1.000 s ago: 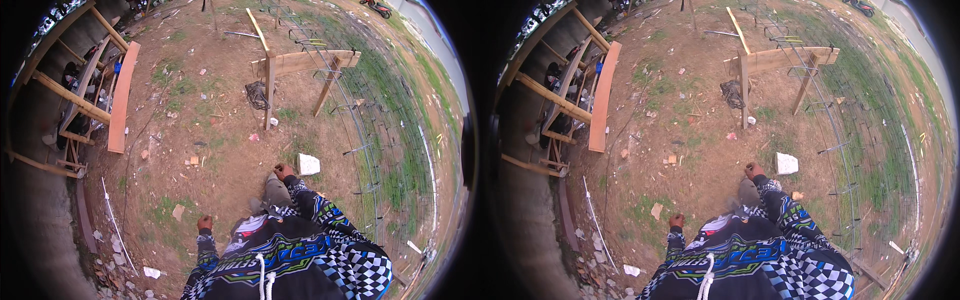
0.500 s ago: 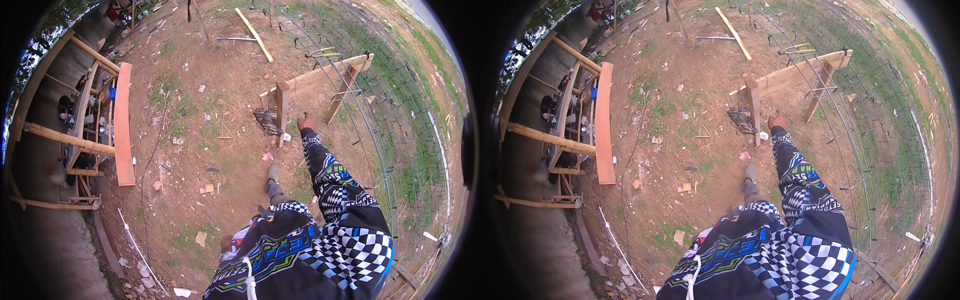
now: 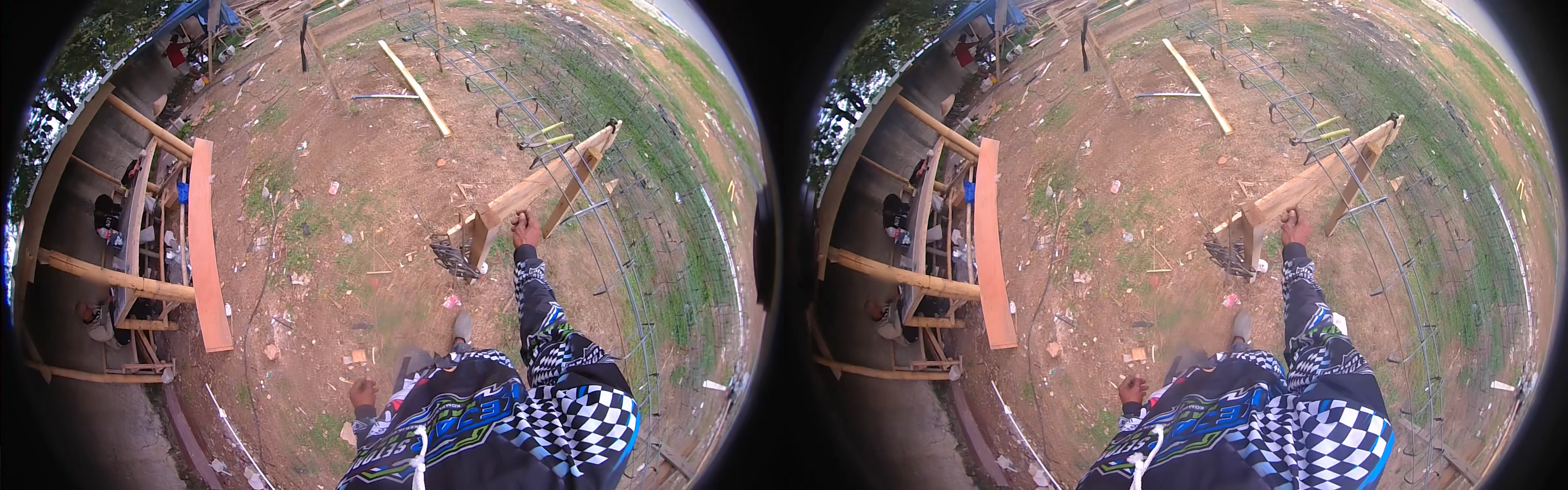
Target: The person assembles a rebar cage by placing long steel bars onto a wooden jig, then tying the intersections with wire using pliers. The person repeatedly positions bars, wraps wire, and twists the wire to secure the grid structure.
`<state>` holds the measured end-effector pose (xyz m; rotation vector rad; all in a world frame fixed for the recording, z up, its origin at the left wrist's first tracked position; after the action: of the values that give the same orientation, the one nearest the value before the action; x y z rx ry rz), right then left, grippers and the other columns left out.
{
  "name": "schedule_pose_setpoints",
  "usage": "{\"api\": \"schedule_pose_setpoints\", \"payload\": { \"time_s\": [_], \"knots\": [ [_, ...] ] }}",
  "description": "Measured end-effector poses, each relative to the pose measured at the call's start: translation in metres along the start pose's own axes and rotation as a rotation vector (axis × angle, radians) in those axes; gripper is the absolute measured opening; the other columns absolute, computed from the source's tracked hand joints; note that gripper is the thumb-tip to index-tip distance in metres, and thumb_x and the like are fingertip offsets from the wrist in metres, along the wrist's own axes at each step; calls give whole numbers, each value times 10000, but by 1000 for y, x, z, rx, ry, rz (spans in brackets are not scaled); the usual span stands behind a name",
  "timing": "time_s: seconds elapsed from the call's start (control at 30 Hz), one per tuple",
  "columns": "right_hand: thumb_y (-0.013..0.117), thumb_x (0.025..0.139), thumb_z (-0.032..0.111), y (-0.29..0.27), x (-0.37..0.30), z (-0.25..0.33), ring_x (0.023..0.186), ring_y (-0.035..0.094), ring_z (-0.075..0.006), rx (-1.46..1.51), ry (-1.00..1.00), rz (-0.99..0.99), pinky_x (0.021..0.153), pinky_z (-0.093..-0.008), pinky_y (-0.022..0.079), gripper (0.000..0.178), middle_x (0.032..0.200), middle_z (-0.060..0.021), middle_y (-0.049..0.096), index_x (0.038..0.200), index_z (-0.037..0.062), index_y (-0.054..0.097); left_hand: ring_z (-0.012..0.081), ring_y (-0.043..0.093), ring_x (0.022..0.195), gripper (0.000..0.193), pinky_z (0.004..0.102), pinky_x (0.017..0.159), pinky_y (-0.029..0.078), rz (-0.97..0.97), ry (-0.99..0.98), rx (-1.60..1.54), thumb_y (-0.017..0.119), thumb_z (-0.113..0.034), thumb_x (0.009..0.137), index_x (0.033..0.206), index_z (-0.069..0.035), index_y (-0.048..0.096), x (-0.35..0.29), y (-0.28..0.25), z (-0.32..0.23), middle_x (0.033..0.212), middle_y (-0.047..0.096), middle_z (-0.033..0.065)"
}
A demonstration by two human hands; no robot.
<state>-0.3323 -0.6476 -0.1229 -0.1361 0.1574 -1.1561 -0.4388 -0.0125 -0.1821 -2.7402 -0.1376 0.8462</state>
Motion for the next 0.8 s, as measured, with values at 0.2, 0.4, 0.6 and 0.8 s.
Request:
{"api": "schedule_pose_setpoints", "payload": {
  "time_s": [0.2, 0.4, 0.6, 0.8],
  "knots": [
    [507, 979, 156, -74, -41, 142, 602, 562, -89, -54, -248, 111, 566, -254, 460, 215, 679, -28, 606, 1023, 9, 658, 186, 661, 668, 157, 329, 620, 522, 243, 494, 332, 634, -136, 888, 940, 8, 665, 25, 95, -188, 772, 678, 114],
    [577, 827, 124, -65, -173, 216, 666, 633, -308, -657, -314, 643, 634, -402, 488, 248, 742, -151, 663, 1032, 79, 709, 321, 653, 899, 178, 394, 782, 516, 549, 1565, 161, 638, -70, 860, 1030, -14, 644, -56, 148, -425, 965, 665, 168],
    [634, 800, 183, -36, -266, 197, 848, 630, -322, -822, -216, 664, 836, -446, 452, 203, 827, -127, 672, 975, 116, 710, 354, 651, 851, 248, 398, 769, 518, 1373, 1384, 896, 603, -58, 857, 1096, -3, 640, -55, 216, -391, 938, 670, 156],
    [701, 829, 245, -73, -323, 230, 952, 642, -271, -712, -355, -305, 928, -386, 444, 328, 992, -123, 673, 1093, 54, 667, 284, 672, 922, 265, 383, 772, 528, 1639, 824, 655, 579, -87, 899, 1146, -7, 631, -56, 247, -329, 999, 690, 172]
  ]
}}
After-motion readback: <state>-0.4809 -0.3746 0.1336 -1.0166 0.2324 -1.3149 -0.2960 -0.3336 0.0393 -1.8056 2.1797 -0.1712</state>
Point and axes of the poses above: each hand's wrist, its own x-axis towards the middle knuckle, its own y-axis out of the palm, z = x × y, the point moved 2 cm from there along x, towards the middle knuckle
